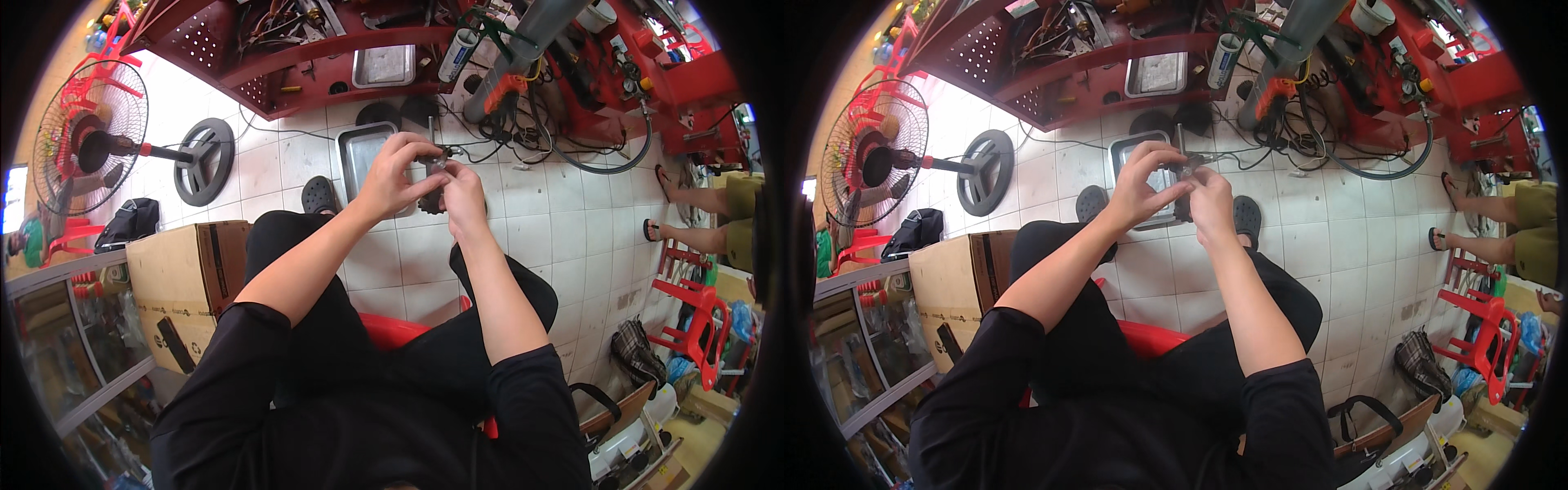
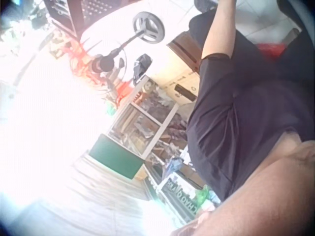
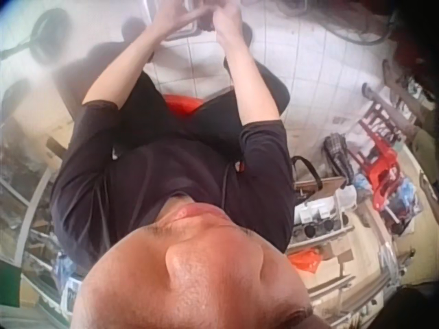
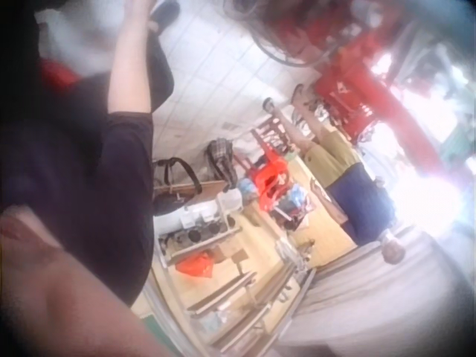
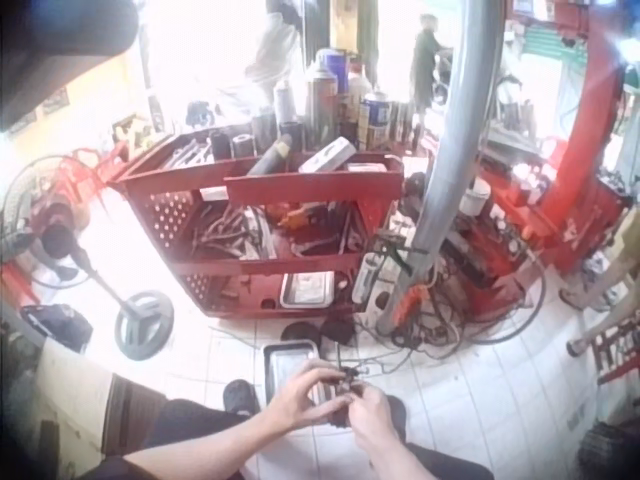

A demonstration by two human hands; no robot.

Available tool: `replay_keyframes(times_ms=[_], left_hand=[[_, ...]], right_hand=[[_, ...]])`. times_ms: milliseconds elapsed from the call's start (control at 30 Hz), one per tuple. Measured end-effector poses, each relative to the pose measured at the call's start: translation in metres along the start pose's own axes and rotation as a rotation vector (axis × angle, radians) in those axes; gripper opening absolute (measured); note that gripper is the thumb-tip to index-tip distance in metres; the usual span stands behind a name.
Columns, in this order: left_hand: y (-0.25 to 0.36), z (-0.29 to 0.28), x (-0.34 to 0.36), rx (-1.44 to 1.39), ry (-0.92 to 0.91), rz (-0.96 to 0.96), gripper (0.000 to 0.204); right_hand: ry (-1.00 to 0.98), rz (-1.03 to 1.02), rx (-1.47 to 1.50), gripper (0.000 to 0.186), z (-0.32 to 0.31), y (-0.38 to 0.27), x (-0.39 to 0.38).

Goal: The person sits on a red stool in a workshop and works on a cylindrical mechanical part with a gear. They use a small tool to manipulate components on the part, occasionally picking up small pieces from a metal tray on the floor.

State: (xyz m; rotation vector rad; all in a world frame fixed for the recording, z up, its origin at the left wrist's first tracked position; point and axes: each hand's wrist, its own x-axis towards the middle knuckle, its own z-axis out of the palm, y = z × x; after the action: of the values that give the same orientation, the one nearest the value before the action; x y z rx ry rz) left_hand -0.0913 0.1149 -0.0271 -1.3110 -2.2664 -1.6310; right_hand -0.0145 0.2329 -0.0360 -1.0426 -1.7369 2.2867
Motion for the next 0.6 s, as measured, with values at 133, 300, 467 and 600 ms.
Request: replay_keyframes(times_ms=[133, 300, 467, 600], left_hand=[[-0.005, -0.004, 0.0, 0.052, -0.005, 0.02, 0.023], [0.0, 0.009, 0.011, 0.021, -0.007, 0.07, 0.013], [0.007, -0.002, 0.001, 0.044, -0.018, -0.062, 0.023], [0.023, 0.004, 0.012, 0.017, -0.057, -0.093, 0.015]], right_hand=[[-0.036, -0.037, -0.055, 0.014, 0.001, 0.003, 0.001], [-0.105, -0.028, 0.052, 0.017, -0.012, 0.006, 0.004], [-0.077, -0.134, -0.062, 0.022, 0.006, 0.015, 0.007], [-0.051, -0.1, 0.047, 0.016, -0.002, 0.001, -0.001]])
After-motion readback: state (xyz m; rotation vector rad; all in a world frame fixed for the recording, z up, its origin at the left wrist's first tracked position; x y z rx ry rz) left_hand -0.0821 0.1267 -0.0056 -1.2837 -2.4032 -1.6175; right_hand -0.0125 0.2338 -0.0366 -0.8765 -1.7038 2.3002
